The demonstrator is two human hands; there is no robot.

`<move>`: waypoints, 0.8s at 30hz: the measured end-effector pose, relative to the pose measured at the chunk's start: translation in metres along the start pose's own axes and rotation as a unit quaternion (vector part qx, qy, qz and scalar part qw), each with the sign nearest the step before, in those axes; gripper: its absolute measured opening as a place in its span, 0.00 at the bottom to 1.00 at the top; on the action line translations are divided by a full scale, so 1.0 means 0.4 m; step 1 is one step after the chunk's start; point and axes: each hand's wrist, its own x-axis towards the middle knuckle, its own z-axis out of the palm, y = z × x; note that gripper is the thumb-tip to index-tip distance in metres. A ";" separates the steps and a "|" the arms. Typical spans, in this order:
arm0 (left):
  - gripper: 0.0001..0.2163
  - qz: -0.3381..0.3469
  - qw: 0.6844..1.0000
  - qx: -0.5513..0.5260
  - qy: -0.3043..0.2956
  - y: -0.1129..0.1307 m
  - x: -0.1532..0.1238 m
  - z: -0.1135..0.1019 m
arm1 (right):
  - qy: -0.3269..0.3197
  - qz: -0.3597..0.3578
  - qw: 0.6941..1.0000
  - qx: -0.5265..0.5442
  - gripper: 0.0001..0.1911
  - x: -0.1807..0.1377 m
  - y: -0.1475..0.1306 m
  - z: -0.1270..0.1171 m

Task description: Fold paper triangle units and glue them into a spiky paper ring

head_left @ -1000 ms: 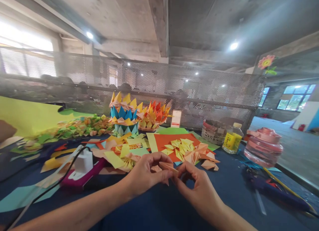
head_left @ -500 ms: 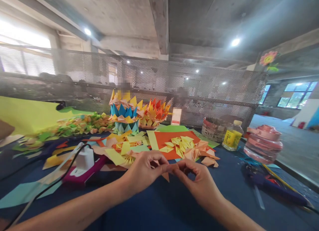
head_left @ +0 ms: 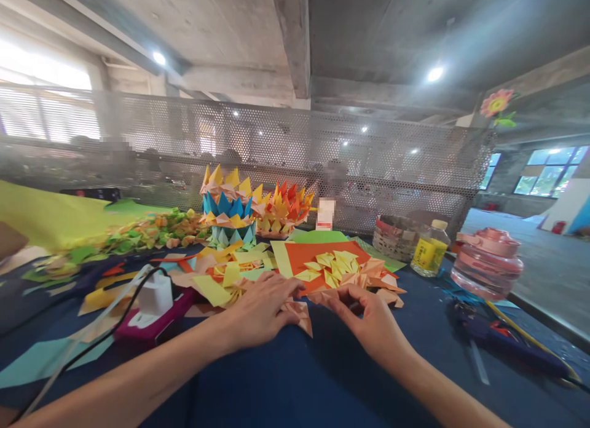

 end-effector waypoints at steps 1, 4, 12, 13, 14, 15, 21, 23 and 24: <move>0.14 0.011 1.000 0.009 0.001 0.001 -0.001 0.000 | 0.000 -0.002 1.000 -0.002 0.15 0.000 0.001 0.000; 0.19 0.025 0.999 0.019 0.006 0.005 0.000 -0.002 | 0.007 -0.006 1.000 -0.010 0.15 0.001 0.000 0.000; 0.19 -0.025 0.999 -0.008 -0.042 -0.006 0.007 0.004 | 0.002 0.007 1.000 0.018 0.16 0.003 0.000 -0.003; 0.19 -0.031 0.999 -0.010 -0.043 -0.008 0.007 0.005 | 0.000 0.009 1.000 0.025 0.16 0.004 0.003 -0.003; 0.19 -0.031 0.999 -0.009 -0.043 -0.008 0.007 0.005 | -0.002 0.009 0.999 0.031 0.16 0.005 0.007 -0.002; 0.18 -0.025 0.999 -0.006 -0.042 -0.007 0.006 0.003 | -0.003 0.008 0.999 0.036 0.16 0.006 0.011 -0.001; 0.17 0.012 0.997 0.034 -0.068 0.014 -0.001 -0.032 | -0.008 0.005 0.999 0.032 0.17 0.007 0.015 0.000; 0.17 0.007 0.996 0.050 -0.069 0.019 -0.002 -0.040 | -0.007 0.007 1.000 0.022 0.17 0.007 0.013 -0.001; 0.17 0.004 0.996 0.056 -0.069 0.021 -0.002 -0.042 | -0.008 0.009 1.000 0.020 0.18 0.007 0.013 -0.002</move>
